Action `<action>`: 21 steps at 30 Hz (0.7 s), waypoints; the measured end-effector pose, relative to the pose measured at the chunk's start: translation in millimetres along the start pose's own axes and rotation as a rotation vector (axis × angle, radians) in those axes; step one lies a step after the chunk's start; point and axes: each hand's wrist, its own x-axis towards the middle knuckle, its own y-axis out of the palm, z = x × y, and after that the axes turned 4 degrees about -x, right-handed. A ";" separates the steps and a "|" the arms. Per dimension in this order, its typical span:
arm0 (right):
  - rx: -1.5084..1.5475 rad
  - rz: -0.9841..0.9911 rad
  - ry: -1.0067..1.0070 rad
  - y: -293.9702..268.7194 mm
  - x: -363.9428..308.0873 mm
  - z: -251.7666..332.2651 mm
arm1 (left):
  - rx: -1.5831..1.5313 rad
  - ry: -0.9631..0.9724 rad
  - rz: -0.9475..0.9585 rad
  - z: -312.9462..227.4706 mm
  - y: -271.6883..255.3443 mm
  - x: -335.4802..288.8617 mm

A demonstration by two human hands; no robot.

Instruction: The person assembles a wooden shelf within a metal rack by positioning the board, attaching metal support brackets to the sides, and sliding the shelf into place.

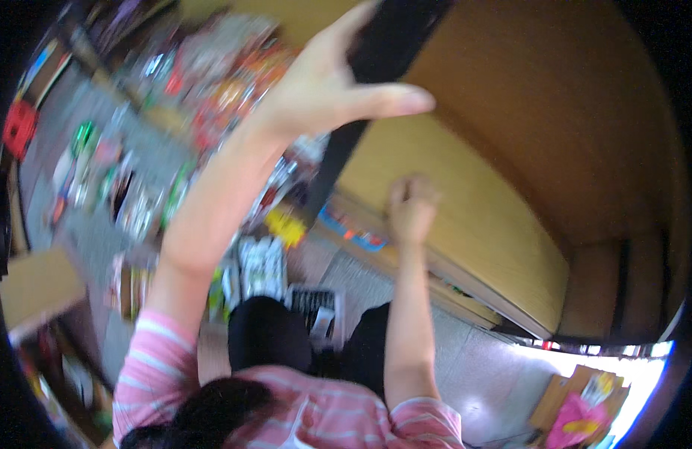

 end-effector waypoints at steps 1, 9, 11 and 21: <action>0.005 -0.079 -0.080 1.1 -0.2 -1.7 | -0.044 -0.041 0.006 -10.2 -10.1 -10.6; 0.002 -0.009 -0.100 2.2 -2.2 0.6 | 0.212 -0.469 -0.409 -2.6 -172.5 -167.2; 0.011 0.019 -0.084 1.8 -3.3 1.0 | 0.492 -0.656 -0.544 -3.3 -171.1 -219.7; 0.045 0.247 -0.373 -13.2 -3.0 23.5 | 0.086 -1.239 -0.428 25.6 -42.6 -399.9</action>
